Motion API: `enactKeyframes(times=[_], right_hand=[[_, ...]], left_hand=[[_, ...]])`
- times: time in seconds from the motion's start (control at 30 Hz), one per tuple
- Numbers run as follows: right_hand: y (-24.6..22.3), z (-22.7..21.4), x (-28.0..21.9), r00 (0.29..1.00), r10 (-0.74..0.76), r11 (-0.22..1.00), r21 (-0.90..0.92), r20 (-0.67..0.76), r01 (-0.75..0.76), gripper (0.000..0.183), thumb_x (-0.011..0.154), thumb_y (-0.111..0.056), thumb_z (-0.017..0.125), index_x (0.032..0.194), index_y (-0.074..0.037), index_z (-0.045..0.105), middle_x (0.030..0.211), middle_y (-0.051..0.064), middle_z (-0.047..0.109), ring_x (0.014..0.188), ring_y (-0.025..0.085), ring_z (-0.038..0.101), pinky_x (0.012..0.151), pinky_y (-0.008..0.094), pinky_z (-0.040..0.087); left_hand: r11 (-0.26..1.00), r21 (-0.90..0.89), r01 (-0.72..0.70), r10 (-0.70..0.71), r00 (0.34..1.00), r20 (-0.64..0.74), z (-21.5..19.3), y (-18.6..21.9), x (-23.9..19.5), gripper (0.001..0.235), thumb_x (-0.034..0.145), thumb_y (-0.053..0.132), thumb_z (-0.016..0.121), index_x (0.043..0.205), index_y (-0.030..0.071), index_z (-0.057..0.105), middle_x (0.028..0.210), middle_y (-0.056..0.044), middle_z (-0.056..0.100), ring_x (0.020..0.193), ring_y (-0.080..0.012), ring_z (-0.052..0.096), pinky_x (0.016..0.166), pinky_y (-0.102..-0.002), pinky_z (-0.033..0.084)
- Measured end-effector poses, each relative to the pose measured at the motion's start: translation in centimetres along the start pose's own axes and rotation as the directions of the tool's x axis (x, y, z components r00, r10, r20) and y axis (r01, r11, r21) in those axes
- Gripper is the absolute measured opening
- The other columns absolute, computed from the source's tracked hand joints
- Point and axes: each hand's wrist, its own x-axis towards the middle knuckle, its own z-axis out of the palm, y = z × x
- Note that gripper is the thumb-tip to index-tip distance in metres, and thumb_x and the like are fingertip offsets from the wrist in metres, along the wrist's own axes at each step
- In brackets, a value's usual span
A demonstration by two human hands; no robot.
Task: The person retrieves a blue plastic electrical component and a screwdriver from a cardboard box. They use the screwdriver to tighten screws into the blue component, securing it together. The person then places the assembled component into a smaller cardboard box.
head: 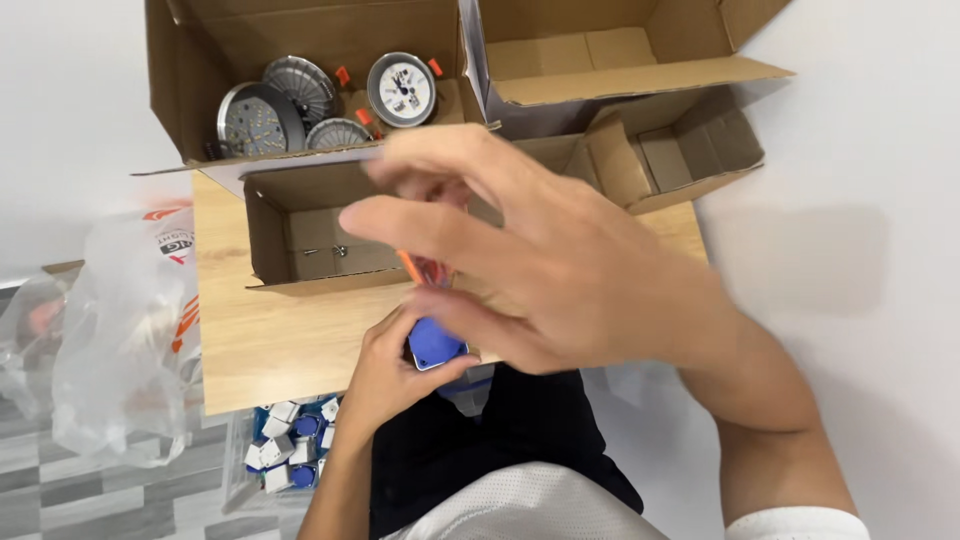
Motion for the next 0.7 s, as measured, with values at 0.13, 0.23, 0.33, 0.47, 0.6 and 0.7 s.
enactKeyframes(times=[0.13, 0.23, 0.33, 0.47, 0.6, 0.7], right_hand=[[0.9, -2.7, -0.3, 0.942, -0.027, 0.933, 0.346, 0.334, -0.096, 0.036, 0.112, -0.004, 0.042, 0.147, -0.005, 0.04, 0.148, 0.02, 0.05, 0.116, 0.025, 0.07, 0.103, 0.034, 0.055], [1.0, -3.1, -0.6, 0.921, 0.051, 0.919, 0.344, 0.386, -0.195, 0.033, 0.105, -0.007, 0.05, 0.138, -0.011, 0.05, 0.127, 0.007, 0.066, 0.105, 0.018, 0.071, 0.09, 0.029, 0.056], [0.8, -2.7, -0.8, 0.926, 0.141, 0.919, 0.301, 0.35, -0.254, 0.027, 0.098, -0.017, 0.064, 0.124, -0.014, 0.057, 0.113, 0.001, 0.068, 0.092, 0.014, 0.069, 0.082, 0.027, 0.055], [0.6, -1.3, -1.0, 0.967, 0.16, 0.92, 0.324, 0.199, -0.219, 0.033, 0.094, -0.025, 0.076, 0.11, -0.009, 0.052, 0.096, 0.003, 0.061, 0.078, 0.014, 0.062, 0.074, 0.026, 0.055], [0.5, 1.4, -0.8, 0.968, 0.171, 0.977, 0.095, 0.184, -0.191, 0.022, 0.095, -0.034, 0.075, 0.095, -0.016, 0.063, 0.078, -0.005, 0.062, 0.065, 0.017, 0.053, 0.073, 0.031, 0.047], [0.2, 3.0, -0.6, 1.0, -0.009, 1.0, -0.029, -0.025, 0.008, 0.022, 0.099, -0.022, 0.069, 0.083, -0.01, 0.059, 0.065, 0.001, 0.039, 0.06, 0.022, 0.041, 0.066, 0.034, 0.042]], left_hand=[[0.994, -0.112, -0.014, 0.022, 0.997, 0.069, -0.4, 0.2, 0.1, 0.062, 0.073, 0.037, 0.092, 0.12, 0.011, 0.063, 0.119, -0.005, 0.072, 0.102, -0.0186, 0.072, 0.092, -0.031, 0.054], [0.993, -0.118, -0.02, 0.03, 0.996, 0.08, -0.5, 0.3, 0.1, 0.064, 0.073, 0.037, 0.092, 0.123, 0.012, 0.062, 0.122, -0.007, 0.072, 0.105, -0.0205, 0.072, 0.093, -0.033, 0.056], [0.992, -0.122, -0.038, 0.048, 0.996, 0.079, -0.6, 0.4, 0.2, 0.064, 0.073, 0.038, 0.091, 0.124, 0.012, 0.062, 0.123, -0.007, 0.072, 0.105, -0.0209, 0.073, 0.093, -0.033, 0.056], [0.99, -0.136, -0.032, 0.044, 0.995, 0.086, -0.7, 0.4, 0.2, 0.062, 0.074, 0.04, 0.09, 0.122, 0.012, 0.063, 0.12, -0.006, 0.072, 0.102, -0.0209, 0.073, 0.091, -0.033, 0.056], [0.989, -0.145, -0.018, 0.031, 0.996, 0.087, -1.0, 1.3, 0.5, 0.06, 0.074, 0.04, 0.089, 0.121, 0.012, 0.064, 0.118, -0.007, 0.073, 0.103, -0.0209, 0.072, 0.092, -0.033, 0.055], [0.99, -0.135, -0.036, 0.047, 0.995, 0.084, -1.1, 1.1, 0.2, 0.062, 0.075, 0.043, 0.087, 0.122, 0.011, 0.063, 0.121, -0.007, 0.074, 0.103, -0.0214, 0.073, 0.091, -0.034, 0.056]])
